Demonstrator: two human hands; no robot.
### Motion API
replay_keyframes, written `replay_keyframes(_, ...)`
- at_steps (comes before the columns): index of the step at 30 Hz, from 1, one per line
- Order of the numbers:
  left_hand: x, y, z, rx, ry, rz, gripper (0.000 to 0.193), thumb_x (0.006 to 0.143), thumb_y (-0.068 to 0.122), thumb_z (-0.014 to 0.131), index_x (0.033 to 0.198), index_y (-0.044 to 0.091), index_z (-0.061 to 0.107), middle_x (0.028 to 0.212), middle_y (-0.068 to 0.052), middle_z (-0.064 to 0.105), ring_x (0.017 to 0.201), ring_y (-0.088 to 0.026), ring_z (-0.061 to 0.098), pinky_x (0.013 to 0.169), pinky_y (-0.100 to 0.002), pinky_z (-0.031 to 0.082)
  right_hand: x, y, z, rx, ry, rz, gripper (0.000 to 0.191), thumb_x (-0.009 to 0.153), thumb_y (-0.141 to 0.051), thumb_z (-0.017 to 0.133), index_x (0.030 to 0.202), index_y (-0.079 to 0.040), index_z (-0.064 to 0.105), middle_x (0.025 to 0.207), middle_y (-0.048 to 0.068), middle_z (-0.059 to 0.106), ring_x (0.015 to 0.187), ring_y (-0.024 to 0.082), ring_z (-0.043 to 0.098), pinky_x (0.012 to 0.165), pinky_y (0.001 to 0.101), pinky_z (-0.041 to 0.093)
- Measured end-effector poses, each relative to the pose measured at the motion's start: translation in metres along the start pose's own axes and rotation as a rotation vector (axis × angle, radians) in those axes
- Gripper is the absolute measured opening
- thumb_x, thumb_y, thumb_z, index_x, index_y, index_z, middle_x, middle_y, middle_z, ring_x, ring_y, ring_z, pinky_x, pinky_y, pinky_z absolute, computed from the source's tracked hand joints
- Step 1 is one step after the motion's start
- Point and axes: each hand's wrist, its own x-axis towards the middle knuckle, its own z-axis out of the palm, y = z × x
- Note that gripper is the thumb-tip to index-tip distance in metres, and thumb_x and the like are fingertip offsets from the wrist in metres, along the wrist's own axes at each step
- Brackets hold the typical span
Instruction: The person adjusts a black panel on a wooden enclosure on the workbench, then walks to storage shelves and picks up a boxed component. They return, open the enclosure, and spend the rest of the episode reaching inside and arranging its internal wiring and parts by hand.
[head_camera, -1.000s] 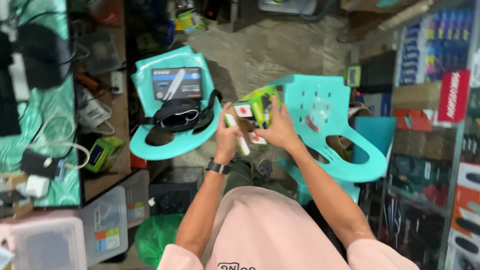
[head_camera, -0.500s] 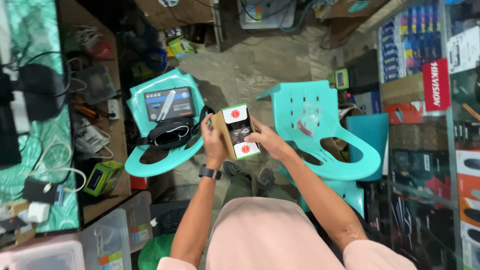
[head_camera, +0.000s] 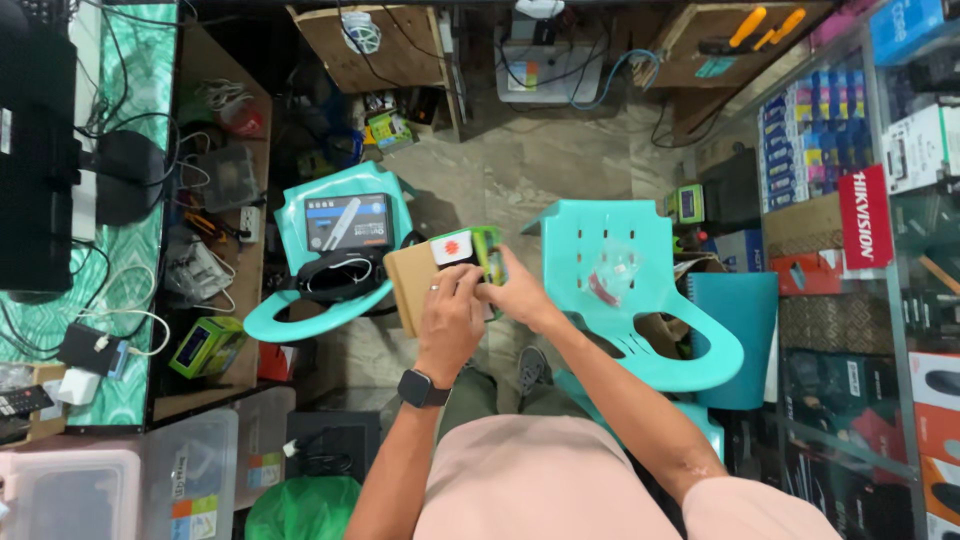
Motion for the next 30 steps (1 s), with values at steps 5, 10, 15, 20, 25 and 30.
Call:
replay_keyframes(5,-0.015,0.015,0.025,0.012,-0.001,-0.074,0.042,0.083,-0.003,0.062,0.124,0.004,0.065,0.126,-0.015,0.063,0.119,-0.036,0.059,0.101,-0.047,0.048,-0.016,0.004,-0.023,-0.09,-0.03,-0.094,0.077,0.07,-0.03,0.077,0.14,-0.008,0.051,0.111,0.018,0.072,0.101,0.029,0.07,0.088,0.0392,0.055)
replay_keyframes(10,-0.031,0.028,0.038,0.071,0.034,-0.044,0.044,0.085,0.001,0.063,0.129,0.005,0.062,0.133,-0.02,0.06,0.123,-0.041,0.057,0.101,-0.049,0.047,-0.026,0.014,-0.043,-0.146,-0.042,-0.075,0.084,0.066,-0.034,0.078,0.14,-0.006,0.049,0.114,0.019,0.07,0.104,0.032,0.069,0.09,0.0396,0.054)
replay_keyframes(15,-0.035,0.041,0.042,0.142,0.044,-0.174,0.049,0.088,0.01,0.067,0.136,0.004,0.059,0.13,-0.02,0.062,0.122,-0.044,0.055,0.102,-0.052,0.046,-0.03,0.033,-0.053,-0.325,-0.101,-0.089,0.102,0.067,-0.043,0.08,0.152,-0.003,0.041,0.128,0.028,0.06,0.117,0.04,0.061,0.099,0.0421,0.05)
replay_keyframes(20,-0.041,0.046,0.029,0.161,0.023,-0.264,0.069,0.08,0.018,0.074,0.143,0.004,0.051,0.124,-0.022,0.056,0.115,-0.046,0.054,0.096,-0.053,0.045,-0.031,0.042,-0.048,-0.452,-0.201,-0.076,0.109,0.064,-0.05,0.077,0.156,-0.007,0.038,0.132,0.029,0.057,0.122,0.042,0.059,0.104,0.0426,0.048)
replay_keyframes(25,-0.06,0.038,0.009,0.152,0.005,-0.411,0.072,0.079,0.02,0.076,0.145,0.008,0.049,0.119,-0.018,0.056,0.113,-0.042,0.057,0.095,-0.051,0.046,-0.032,0.041,-0.033,-0.506,-0.306,-0.106,0.106,0.06,-0.045,0.076,0.154,-0.009,0.043,0.131,0.028,0.058,0.122,0.041,0.06,0.103,0.0414,0.049)
replay_keyframes(30,-0.091,0.02,-0.011,0.095,0.047,-0.613,0.07,0.086,0.019,0.072,0.151,0.011,0.047,0.117,-0.014,0.059,0.11,-0.036,0.06,0.095,-0.046,0.049,-0.036,0.038,-0.001,-0.508,-0.459,-0.136,0.107,0.059,-0.044,0.078,0.154,-0.009,0.044,0.135,0.027,0.056,0.124,0.039,0.059,0.104,0.0413,0.047)
